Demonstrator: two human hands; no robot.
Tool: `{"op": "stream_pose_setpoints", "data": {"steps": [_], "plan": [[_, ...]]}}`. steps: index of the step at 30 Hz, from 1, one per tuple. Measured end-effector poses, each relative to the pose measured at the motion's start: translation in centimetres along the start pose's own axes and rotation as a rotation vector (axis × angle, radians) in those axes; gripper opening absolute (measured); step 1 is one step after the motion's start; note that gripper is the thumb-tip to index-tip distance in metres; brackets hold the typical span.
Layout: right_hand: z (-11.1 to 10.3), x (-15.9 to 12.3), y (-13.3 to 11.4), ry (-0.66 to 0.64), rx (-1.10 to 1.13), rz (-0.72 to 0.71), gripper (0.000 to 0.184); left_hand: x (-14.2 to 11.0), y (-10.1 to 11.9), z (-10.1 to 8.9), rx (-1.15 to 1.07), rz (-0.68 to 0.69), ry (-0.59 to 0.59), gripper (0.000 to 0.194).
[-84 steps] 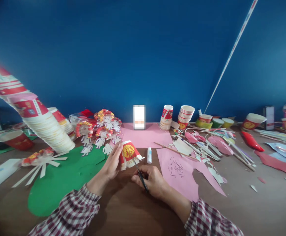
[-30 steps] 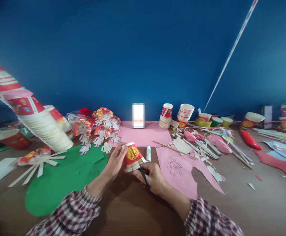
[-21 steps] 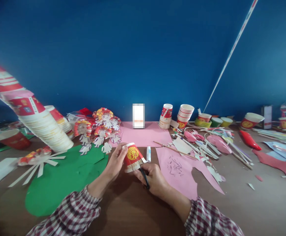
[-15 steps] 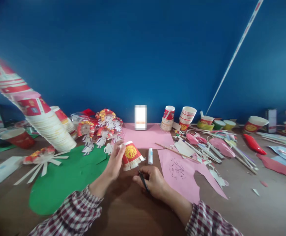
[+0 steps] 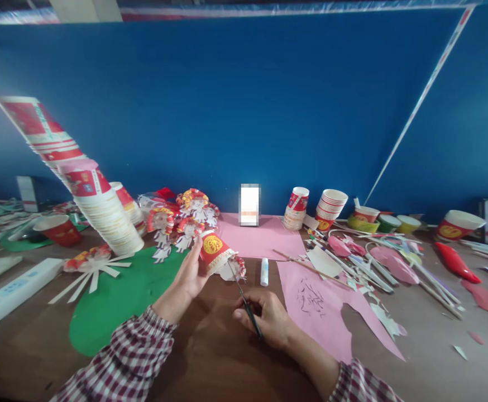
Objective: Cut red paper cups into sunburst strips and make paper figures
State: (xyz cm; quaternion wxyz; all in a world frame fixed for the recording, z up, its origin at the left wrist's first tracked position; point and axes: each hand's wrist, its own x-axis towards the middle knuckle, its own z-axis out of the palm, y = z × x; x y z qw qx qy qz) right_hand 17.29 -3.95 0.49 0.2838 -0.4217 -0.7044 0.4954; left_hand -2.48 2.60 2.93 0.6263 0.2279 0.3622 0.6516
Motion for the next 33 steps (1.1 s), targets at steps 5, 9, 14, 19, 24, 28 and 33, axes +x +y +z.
{"op": "stream_pose_setpoints", "data": {"steps": [5,9,14,19,24,28,33], "plan": [[-0.2,-0.1,-0.2,-0.060,-0.039,-0.007,0.030,0.3,-0.1,-0.2,0.027,0.026,0.030,0.046],[-0.2,-0.1,-0.5,-0.071,-0.040,0.015,0.033,-0.1,-0.4,-0.1,0.063,0.012,0.008,0.045],[-0.1,0.0,-0.6,-0.064,0.013,0.054,0.042,-0.5,-1.4,0.1,0.124,-0.014,-0.018,0.042],[-0.2,0.0,-0.7,-0.045,0.033,0.047,0.042,-0.7,-2.1,0.2,0.153,-0.021,-0.029,0.044],[-0.3,0.0,-1.0,-0.028,0.044,0.061,0.041,-0.9,-2.1,0.4,0.181,-0.050,-0.025,0.050],[-0.3,0.0,-1.0,-0.035,0.041,0.083,0.041,-1.0,-2.0,0.4,0.193,-0.053,-0.020,0.050],[-0.3,0.0,-0.5,-0.034,0.018,0.038,0.039,-1.0,-2.1,0.4,0.196,-0.041,-0.042,0.047]]}}
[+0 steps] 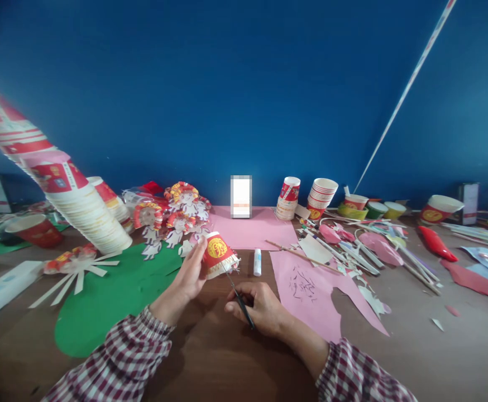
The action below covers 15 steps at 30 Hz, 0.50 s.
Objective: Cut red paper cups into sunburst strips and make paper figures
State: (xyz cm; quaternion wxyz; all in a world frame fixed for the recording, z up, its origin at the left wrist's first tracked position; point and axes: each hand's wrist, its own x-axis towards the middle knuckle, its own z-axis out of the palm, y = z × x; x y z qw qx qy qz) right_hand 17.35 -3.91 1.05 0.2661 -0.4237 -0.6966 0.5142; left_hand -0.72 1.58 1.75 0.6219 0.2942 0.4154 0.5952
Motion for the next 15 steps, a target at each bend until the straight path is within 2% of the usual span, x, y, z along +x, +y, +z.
{"op": "stream_pose_setpoints", "data": {"steps": [15], "plan": [[-0.02,0.04,0.07,-0.017,0.027,0.023,0.041,-0.12,0.11,0.12,0.002,0.018,-0.013,0.047]]}}
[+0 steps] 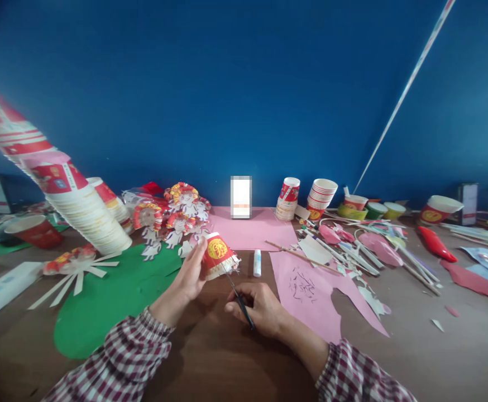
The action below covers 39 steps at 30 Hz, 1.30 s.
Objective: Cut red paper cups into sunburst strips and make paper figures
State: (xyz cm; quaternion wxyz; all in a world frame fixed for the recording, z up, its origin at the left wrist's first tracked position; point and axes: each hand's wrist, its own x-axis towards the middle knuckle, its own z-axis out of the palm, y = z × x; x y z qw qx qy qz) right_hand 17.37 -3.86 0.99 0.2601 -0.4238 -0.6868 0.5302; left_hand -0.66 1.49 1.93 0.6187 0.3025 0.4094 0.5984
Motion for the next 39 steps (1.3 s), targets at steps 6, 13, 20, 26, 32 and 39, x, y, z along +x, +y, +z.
{"op": "stream_pose_setpoints", "data": {"steps": [6,13,20,26,32,39], "plan": [[0.03,0.00,-0.03,0.007,0.000,0.005,0.041,0.07,-0.05,-0.01,-0.009,-0.016,0.030,0.044],[0.04,-0.02,-0.14,0.024,-0.015,-0.006,0.038,-0.02,-0.01,-0.04,-0.016,-0.025,-0.001,0.049],[0.05,-0.03,-0.20,0.024,-0.046,-0.038,0.038,-0.06,0.04,0.02,-0.020,-0.031,0.006,0.050],[0.17,-0.04,0.01,0.008,0.006,0.003,0.039,-0.11,0.12,0.05,0.000,-0.037,0.006,0.051],[0.32,-0.07,-0.06,0.034,0.001,0.020,0.036,-0.17,0.18,0.16,-0.001,-0.047,0.012,0.050],[0.45,0.06,0.27,0.052,-0.029,0.021,0.029,-0.16,0.37,0.11,0.013,-0.067,0.022,0.052]]}}
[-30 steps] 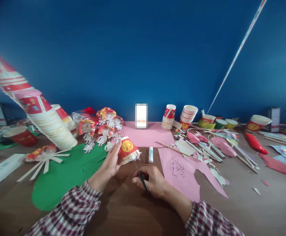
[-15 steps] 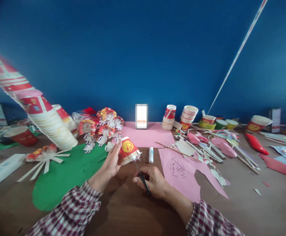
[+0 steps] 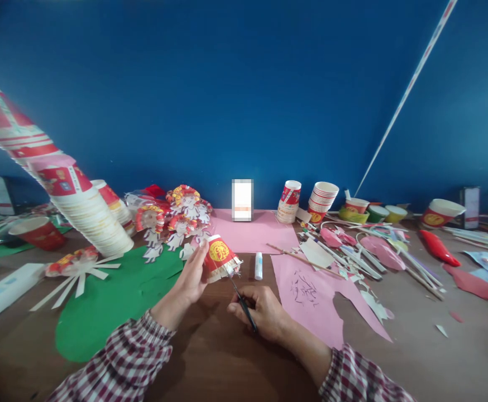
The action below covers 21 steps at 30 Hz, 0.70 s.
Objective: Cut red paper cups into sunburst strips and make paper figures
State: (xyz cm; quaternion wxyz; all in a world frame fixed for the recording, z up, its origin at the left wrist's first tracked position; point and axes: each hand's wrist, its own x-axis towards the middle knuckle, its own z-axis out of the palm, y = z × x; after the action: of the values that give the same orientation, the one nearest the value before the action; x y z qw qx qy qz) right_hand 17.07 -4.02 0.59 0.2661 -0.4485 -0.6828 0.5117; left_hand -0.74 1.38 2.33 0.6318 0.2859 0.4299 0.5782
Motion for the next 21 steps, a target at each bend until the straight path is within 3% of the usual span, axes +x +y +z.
{"op": "stream_pose_setpoints", "data": {"steps": [12,21], "plan": [[0.14,0.13,0.30,0.022,0.011,-0.004,0.020,0.12,-0.14,-0.16,0.003,0.016,-0.027,0.051],[0.33,0.18,0.31,0.022,0.071,0.050,0.020,0.69,-0.67,-0.58,0.030,0.113,-0.038,0.050]]}}
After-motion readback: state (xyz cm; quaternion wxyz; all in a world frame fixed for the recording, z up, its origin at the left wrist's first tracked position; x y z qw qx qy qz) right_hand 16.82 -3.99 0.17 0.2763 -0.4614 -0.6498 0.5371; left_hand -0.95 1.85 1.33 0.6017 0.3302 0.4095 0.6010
